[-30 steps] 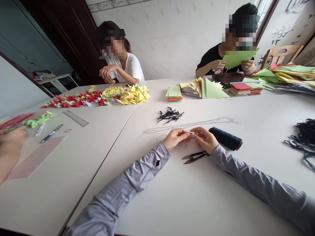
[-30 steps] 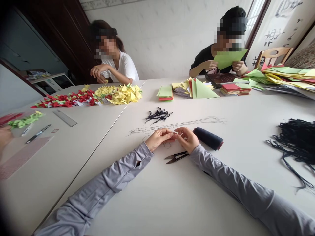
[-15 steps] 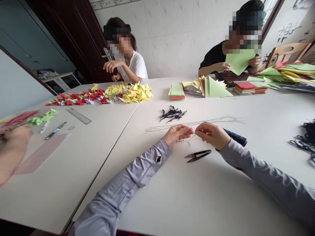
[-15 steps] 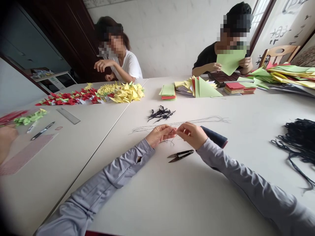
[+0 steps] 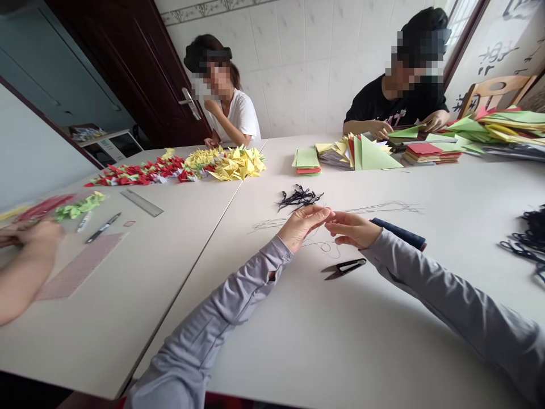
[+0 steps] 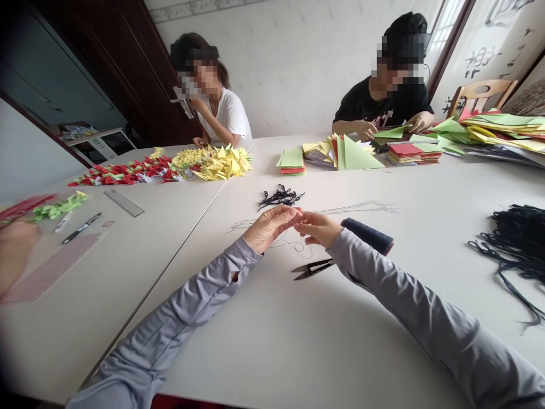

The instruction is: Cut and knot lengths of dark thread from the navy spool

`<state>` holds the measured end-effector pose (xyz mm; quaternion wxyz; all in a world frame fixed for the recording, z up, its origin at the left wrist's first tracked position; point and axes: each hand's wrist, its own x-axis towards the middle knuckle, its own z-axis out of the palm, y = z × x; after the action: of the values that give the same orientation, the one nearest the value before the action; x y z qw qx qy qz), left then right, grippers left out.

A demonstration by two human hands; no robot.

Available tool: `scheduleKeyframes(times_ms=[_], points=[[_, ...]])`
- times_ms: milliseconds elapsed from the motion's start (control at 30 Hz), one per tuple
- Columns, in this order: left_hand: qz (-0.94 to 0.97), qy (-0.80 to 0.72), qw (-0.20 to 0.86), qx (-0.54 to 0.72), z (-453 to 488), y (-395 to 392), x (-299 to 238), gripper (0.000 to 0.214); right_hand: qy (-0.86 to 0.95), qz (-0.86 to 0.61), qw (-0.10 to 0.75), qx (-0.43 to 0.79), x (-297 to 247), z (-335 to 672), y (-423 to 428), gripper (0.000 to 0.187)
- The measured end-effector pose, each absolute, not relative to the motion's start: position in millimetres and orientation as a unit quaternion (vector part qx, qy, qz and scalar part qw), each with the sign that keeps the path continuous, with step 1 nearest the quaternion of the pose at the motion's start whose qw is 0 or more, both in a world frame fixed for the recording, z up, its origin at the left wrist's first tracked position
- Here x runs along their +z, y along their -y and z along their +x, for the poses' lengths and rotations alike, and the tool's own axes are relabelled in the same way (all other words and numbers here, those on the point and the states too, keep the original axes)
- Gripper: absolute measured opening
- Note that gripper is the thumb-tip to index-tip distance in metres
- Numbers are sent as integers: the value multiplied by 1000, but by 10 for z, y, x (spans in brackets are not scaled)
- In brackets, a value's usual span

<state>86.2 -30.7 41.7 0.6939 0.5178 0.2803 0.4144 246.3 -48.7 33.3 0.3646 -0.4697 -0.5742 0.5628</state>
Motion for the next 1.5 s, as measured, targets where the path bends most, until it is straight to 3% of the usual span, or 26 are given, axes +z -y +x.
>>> scheduleKeyframes(times_ms=[200, 633, 867, 1033, 1500], points=[[520, -281, 694, 411, 884, 312, 345, 24, 500, -449, 397, 625, 237, 2404, 482, 37], [506, -351, 665, 423, 849, 253, 269, 24, 564, -504, 346, 556, 187, 2462, 449, 39], [509, -354, 663, 420, 828, 235, 252, 24, 496, -482, 337, 638, 217, 2447, 490, 31], [488, -333, 685, 426, 809, 208, 253, 27, 492, -461, 299, 676, 247, 2458, 526, 37], [432, -333, 693, 472, 691, 164, 201, 31, 554, -454, 319, 620, 282, 2600, 470, 44]])
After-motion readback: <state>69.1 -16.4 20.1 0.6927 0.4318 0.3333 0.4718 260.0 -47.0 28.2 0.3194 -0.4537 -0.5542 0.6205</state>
